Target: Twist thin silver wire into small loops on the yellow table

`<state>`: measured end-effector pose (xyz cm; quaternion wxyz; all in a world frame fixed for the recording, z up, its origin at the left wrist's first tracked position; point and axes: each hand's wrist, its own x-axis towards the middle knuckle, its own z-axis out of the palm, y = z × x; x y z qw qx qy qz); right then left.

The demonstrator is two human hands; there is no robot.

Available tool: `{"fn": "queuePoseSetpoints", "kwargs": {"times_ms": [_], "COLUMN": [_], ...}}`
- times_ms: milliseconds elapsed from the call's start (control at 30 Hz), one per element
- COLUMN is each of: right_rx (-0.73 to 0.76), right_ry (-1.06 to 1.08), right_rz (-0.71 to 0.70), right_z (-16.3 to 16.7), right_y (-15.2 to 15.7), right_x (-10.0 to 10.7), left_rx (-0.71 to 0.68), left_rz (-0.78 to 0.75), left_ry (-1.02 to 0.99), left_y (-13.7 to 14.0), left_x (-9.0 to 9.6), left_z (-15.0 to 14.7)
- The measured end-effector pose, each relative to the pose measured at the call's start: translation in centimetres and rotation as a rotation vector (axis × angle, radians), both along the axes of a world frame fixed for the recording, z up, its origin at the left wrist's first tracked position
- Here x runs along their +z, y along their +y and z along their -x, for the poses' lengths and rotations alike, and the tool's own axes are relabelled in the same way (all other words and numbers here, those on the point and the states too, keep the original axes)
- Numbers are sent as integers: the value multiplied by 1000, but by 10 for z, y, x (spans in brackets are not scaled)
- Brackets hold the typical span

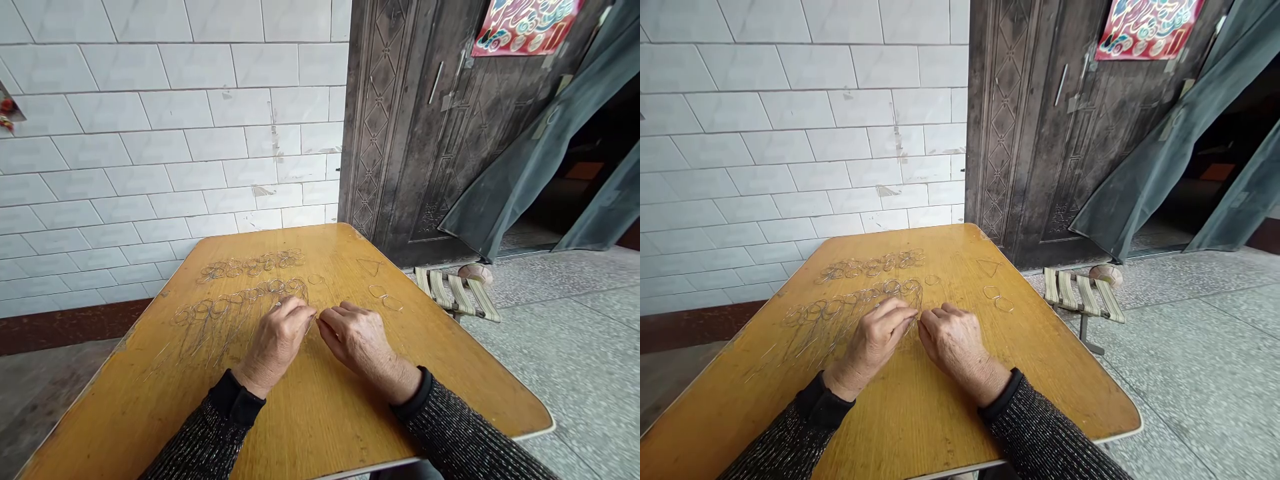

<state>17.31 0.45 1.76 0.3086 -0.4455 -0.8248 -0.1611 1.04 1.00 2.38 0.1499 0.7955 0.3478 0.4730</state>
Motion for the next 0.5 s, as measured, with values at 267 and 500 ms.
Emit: {"fn": "queuePoseSetpoints", "kwargs": {"times_ms": [267, 500], "right_rx": [-61, 4], "right_ry": [159, 321], "right_rz": [22, 123], "right_z": [4, 5], "right_y": [-4, -4], "right_x": [0, 0], "left_rx": [126, 146], "left_rz": [-352, -395], "left_ry": [229, 192], "left_y": [0, -3], "left_x": [-2, -2], "left_z": [-4, -10]}}
